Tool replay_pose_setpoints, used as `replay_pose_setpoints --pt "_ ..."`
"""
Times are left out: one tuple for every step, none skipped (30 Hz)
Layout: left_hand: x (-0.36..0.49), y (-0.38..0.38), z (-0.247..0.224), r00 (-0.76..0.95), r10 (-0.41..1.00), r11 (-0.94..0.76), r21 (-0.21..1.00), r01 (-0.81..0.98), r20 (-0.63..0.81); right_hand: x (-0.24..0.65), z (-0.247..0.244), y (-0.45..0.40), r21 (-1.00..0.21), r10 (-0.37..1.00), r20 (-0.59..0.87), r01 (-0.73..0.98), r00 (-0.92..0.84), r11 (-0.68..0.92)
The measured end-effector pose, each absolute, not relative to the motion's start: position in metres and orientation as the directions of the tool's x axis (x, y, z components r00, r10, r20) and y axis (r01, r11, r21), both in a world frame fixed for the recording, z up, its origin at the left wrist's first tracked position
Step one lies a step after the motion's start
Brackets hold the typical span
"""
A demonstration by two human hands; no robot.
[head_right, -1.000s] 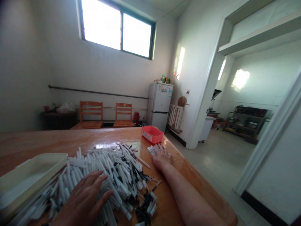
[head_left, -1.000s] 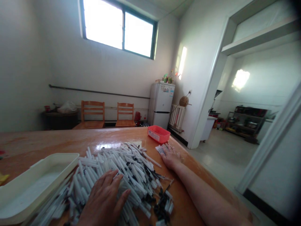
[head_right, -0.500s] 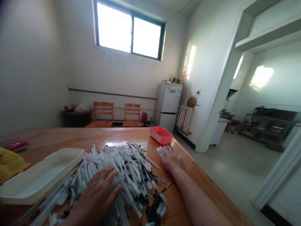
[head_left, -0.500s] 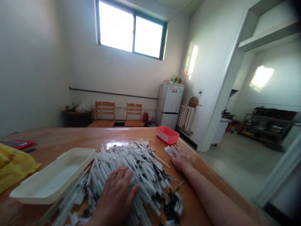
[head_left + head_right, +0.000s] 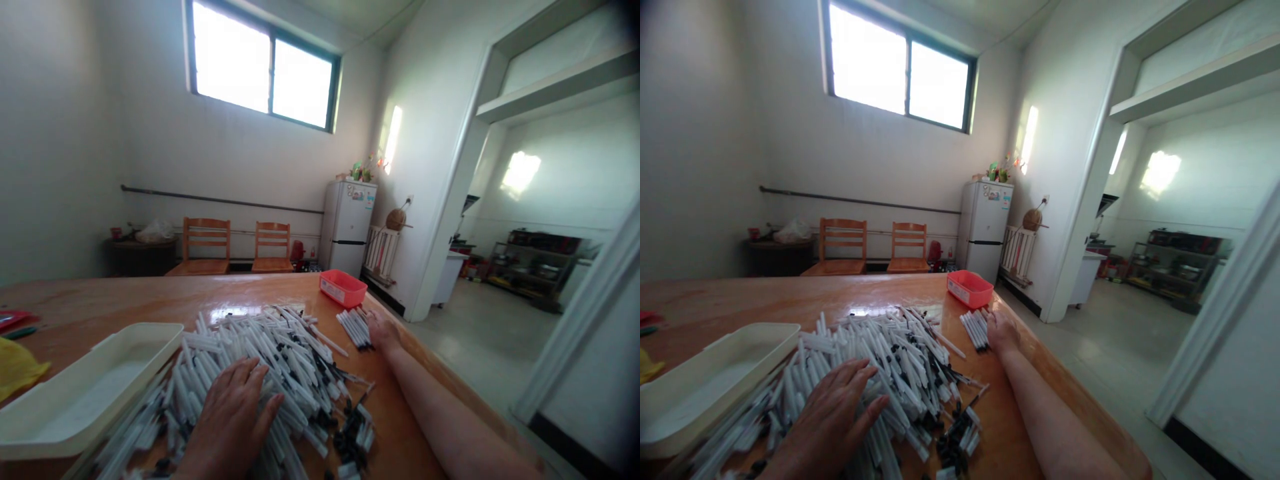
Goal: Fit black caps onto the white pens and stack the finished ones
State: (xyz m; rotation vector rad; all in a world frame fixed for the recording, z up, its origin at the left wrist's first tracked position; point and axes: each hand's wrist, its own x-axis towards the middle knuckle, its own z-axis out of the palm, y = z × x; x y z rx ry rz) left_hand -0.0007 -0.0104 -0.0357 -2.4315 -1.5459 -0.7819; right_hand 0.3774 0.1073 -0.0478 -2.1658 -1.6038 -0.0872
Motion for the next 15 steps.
replay_pose_setpoints --pt "-0.001 -0.011 -0.035 0.33 0.8 -0.452 0.142 0.88 0.501 0.378 -0.046 0.107 -0.358 0.883 0.325 0.909 0.337 -0.215" --pt "0.0 -0.011 -0.034 0.328 0.802 -0.449 0.142 0.882 0.499 0.378 -0.044 0.106 -0.414 0.87 0.345 0.889 0.353 -0.196" --pt "0.0 -0.011 -0.033 0.326 0.804 -0.447 0.142 0.883 0.498 0.377 -0.042 0.105 -0.471 0.856 0.364 0.865 0.368 -0.172" --pt "0.0 -0.012 -0.033 0.324 0.804 -0.445 0.142 0.884 0.498 0.375 -0.039 0.105 -0.521 0.844 0.379 0.842 0.379 -0.144" --pt "-0.001 -0.012 -0.032 0.325 0.804 -0.445 0.143 0.884 0.499 0.372 -0.036 0.104 -0.568 0.834 0.393 0.815 0.388 -0.112" --pt "-0.001 -0.012 -0.032 0.326 0.803 -0.448 0.144 0.882 0.499 0.368 -0.033 0.103 -0.614 0.823 0.406 0.785 0.398 -0.077" --pt "-0.001 -0.013 -0.031 0.327 0.801 -0.451 0.146 0.881 0.501 0.362 -0.03 0.101 -0.658 0.811 0.418 0.752 0.41 -0.041" --pt "-0.001 -0.013 -0.031 0.329 0.799 -0.454 0.148 0.878 0.503 0.355 -0.026 0.099 -0.699 0.799 0.429 0.716 0.422 -0.003" --pt "-0.001 -0.014 -0.03 0.329 0.797 -0.458 0.149 0.877 0.507 0.348 -0.023 0.095 -0.735 0.787 0.438 0.677 0.434 0.035" --pt "-0.001 -0.014 -0.029 0.327 0.794 -0.459 0.152 0.876 0.513 0.34 -0.02 0.091 -0.766 0.779 0.443 0.638 0.444 0.072" --pt "-0.002 -0.015 -0.028 0.322 0.79 -0.458 0.154 0.875 0.522 0.333 -0.017 0.086 -0.792 0.774 0.444 0.601 0.451 0.104" --pt "-0.002 -0.015 -0.026 0.316 0.785 -0.458 0.155 0.875 0.534 0.325 -0.015 0.08 -0.816 0.774 0.441 0.563 0.454 0.134" --pt "-0.003 -0.016 -0.024 0.31 0.778 -0.458 0.156 0.875 0.546 0.318 -0.013 0.073 -0.834 0.775 0.44 0.527 0.454 0.165" --pt "-0.004 -0.016 -0.021 0.304 0.772 -0.456 0.153 0.876 0.559 0.312 -0.012 0.067 -0.85 0.77 0.448 0.484 0.454 0.209" --pt "-0.005 -0.016 -0.017 0.297 0.768 -0.451 0.149 0.88 0.568 0.307 -0.012 0.061 -0.859 0.747 0.472 0.433 0.468 0.272"
